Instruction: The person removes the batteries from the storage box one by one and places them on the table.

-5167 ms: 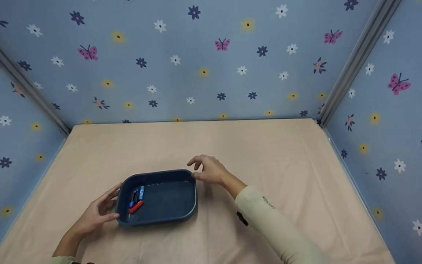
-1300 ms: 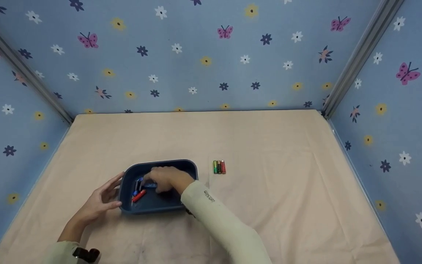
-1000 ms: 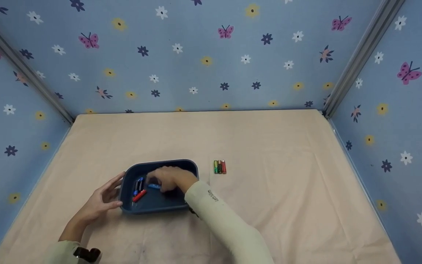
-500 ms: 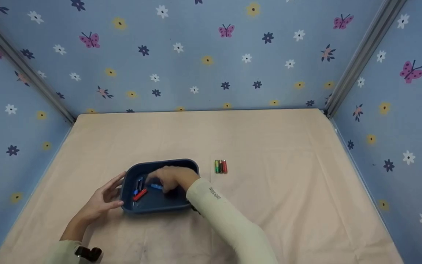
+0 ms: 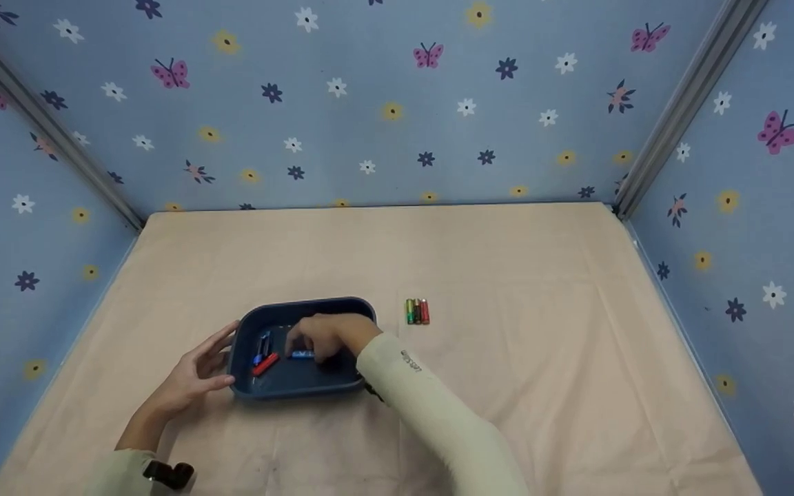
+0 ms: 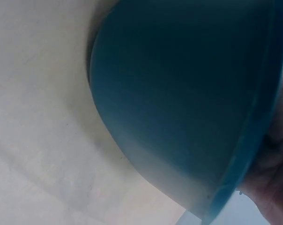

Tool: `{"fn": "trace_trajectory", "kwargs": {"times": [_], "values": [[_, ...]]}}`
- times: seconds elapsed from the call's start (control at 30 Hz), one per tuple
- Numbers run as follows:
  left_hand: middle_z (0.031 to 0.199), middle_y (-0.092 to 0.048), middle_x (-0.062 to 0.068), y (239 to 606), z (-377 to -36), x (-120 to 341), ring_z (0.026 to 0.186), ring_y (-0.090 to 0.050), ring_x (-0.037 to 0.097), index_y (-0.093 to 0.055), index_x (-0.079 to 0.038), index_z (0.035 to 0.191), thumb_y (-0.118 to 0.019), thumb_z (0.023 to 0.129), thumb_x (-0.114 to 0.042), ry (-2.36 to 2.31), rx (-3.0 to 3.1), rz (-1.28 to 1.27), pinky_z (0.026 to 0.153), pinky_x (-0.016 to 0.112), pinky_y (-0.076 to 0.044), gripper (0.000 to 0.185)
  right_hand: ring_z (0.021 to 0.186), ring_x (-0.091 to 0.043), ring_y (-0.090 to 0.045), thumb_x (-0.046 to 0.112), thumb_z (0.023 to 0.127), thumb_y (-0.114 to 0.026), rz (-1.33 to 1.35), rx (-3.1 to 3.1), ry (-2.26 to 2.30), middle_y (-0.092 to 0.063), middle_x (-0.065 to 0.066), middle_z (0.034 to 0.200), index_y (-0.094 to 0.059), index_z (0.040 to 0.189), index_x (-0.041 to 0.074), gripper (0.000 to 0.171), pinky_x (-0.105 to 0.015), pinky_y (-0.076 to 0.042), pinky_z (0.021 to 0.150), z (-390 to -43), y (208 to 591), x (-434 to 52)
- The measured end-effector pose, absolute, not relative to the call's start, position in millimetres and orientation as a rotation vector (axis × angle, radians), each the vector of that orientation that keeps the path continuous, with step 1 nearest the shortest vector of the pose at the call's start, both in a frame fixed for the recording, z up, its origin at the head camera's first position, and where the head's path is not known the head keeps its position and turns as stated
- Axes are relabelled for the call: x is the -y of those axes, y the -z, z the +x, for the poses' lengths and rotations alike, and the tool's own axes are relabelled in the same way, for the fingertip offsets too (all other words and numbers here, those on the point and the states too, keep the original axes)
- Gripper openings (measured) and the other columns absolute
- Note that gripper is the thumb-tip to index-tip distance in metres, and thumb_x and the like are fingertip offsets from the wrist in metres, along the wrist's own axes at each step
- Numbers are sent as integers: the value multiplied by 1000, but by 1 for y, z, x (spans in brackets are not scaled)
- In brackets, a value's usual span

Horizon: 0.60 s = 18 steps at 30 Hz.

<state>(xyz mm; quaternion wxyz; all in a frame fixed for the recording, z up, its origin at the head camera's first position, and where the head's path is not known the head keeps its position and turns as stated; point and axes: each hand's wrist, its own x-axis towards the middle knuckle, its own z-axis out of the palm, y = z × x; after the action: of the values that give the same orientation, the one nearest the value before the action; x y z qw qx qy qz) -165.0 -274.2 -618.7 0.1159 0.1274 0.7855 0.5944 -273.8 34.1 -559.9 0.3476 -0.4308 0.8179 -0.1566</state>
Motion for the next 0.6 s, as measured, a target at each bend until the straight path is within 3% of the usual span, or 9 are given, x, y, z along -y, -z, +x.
{"fn": "trace_trajectory", "kwargs": {"times": [0.03,0.17,0.23,0.27,0.6], "values": [[180,-43,25,618,-165,274,163,-47,54,-34,-14,178,-84,98,-4,-1732,-2305,369,124,18,-44,96,89,-11,-58,-11,98,-72,-1114,-2112,400,-72,-8,113,-72,150,22,62,-23,-49,75,-274,559,-34],[180,-42,24,618,-165,275,162,-49,53,-33,-16,179,-84,99,-5,-1722,-2301,369,124,18,-44,96,93,-12,-59,-12,98,-71,-1056,-2090,380,-71,-7,116,-72,149,24,63,-24,-51,77,-274,554,-34],[180,-42,25,617,-164,275,160,-51,53,-33,-16,179,-84,99,-5,-1724,-2295,372,123,18,-44,96,95,-13,-60,-12,98,-71,-1023,-2083,378,-72,-8,120,-72,148,24,62,-25,-52,79,-273,553,-33],[180,-42,25,617,-164,275,159,-52,54,-33,-17,179,-84,99,-5,-1729,-2292,376,118,11,-42,96,97,-14,-60,-12,98,-71,-1008,-2079,379,-71,-8,121,-73,147,25,62,-26,-53,80,-273,552,-33],[178,-44,28,617,-164,273,158,-51,55,-33,-10,178,-83,98,-1,-1755,-2290,396,119,10,-44,95,103,-13,-61,-10,100,-74,-967,-2016,420,-72,-9,122,-74,144,21,54,-29,-54,89,-275,551,-32]]}}
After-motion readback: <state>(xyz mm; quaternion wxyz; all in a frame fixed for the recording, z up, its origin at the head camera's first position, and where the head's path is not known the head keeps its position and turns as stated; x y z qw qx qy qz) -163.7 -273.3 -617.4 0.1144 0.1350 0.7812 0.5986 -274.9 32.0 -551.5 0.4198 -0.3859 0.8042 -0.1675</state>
